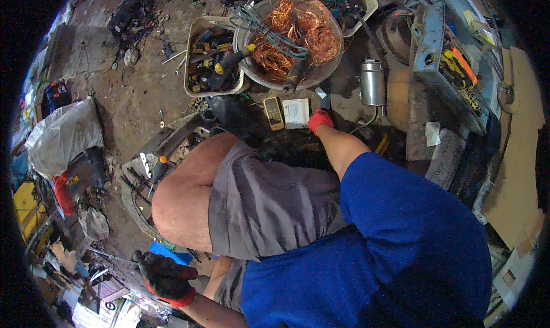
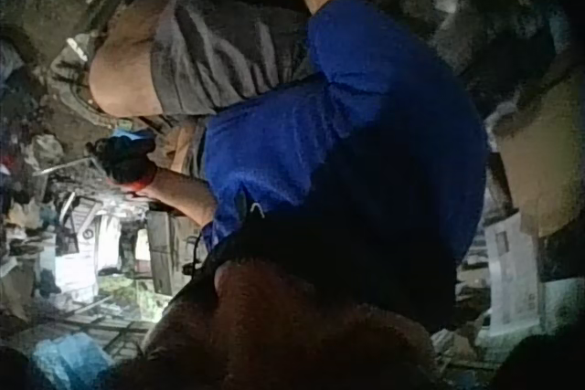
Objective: The person sits on the ground and uses a screwdriver to remove screws and pry off components from a green circuit board. The person then places the board into a container and picks up another board to continue disassembly.
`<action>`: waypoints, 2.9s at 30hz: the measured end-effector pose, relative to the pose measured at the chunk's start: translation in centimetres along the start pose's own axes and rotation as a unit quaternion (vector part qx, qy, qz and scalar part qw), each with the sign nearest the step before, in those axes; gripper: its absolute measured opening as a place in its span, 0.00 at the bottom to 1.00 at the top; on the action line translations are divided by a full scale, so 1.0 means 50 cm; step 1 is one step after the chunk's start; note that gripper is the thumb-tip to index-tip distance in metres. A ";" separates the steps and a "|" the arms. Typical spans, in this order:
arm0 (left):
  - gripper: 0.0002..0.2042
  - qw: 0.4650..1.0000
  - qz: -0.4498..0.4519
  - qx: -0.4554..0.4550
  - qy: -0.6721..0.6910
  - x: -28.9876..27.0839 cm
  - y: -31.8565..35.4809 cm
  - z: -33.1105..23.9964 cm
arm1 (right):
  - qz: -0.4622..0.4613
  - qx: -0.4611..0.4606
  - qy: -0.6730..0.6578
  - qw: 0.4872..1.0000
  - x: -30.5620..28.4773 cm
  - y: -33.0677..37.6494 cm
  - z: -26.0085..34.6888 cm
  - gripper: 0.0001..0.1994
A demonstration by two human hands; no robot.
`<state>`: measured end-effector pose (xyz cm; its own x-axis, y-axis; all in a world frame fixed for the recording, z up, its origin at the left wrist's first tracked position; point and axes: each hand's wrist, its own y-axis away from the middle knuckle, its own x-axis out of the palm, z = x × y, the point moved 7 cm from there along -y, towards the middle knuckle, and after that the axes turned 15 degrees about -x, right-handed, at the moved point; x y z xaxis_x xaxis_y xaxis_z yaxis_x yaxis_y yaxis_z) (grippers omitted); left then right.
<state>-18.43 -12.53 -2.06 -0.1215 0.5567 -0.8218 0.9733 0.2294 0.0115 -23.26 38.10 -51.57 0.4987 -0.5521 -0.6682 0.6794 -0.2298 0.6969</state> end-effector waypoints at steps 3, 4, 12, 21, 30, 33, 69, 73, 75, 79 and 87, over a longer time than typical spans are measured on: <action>0.18 0.998 -0.018 -0.034 -0.049 0.005 0.005 -0.007 | -0.064 -0.025 0.018 0.997 -0.026 0.016 0.024 0.21; 0.19 0.997 -0.020 -0.039 -0.067 0.003 0.006 -0.006 | -0.101 -0.039 0.029 0.994 -0.038 0.021 0.038 0.21; 0.21 0.999 0.028 0.017 -0.023 -0.008 -0.004 0.006 | -0.083 -0.383 0.047 0.919 -0.009 0.022 0.366 0.25; 0.13 0.904 -0.158 -0.363 0.164 -0.026 0.012 0.071 | 0.006 -0.355 0.162 0.920 0.056 -0.121 0.471 0.25; 0.22 0.919 -0.094 -0.380 -0.048 -0.021 0.007 0.140 | 0.022 -0.441 0.196 0.876 0.072 -0.139 0.490 0.25; 0.24 0.937 -0.109 -0.330 0.032 -0.027 0.003 0.137 | -0.054 -0.457 0.146 0.876 0.072 -0.122 0.475 0.26; 0.21 0.997 -0.050 -0.037 -0.040 -0.106 0.160 0.041 | 0.080 -0.317 0.054 0.944 0.031 -0.050 0.401 0.23; 0.19 0.970 -0.125 -0.202 -0.052 -0.107 0.160 0.099 | 0.020 -0.432 0.142 0.890 0.067 -0.071 0.449 0.23; 0.20 0.955 -0.135 -0.263 0.007 -0.121 0.156 0.122 | -0.062 -0.475 0.143 0.866 0.080 -0.065 0.468 0.22; 0.21 0.972 -0.049 -0.151 -0.171 -0.129 0.110 0.099 | 0.018 -0.366 0.107 0.924 0.163 -0.183 0.444 0.18; 0.20 0.968 -0.064 -0.088 -0.225 -0.060 0.055 0.032 | -0.018 -0.307 0.194 0.932 0.058 -0.168 0.378 0.16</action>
<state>-15.07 -14.86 -0.47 -0.1036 0.1194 -0.9874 0.9030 0.4276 -0.0431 -37.68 23.29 -54.44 0.5457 -0.1952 -0.8149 0.8198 0.3256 0.4710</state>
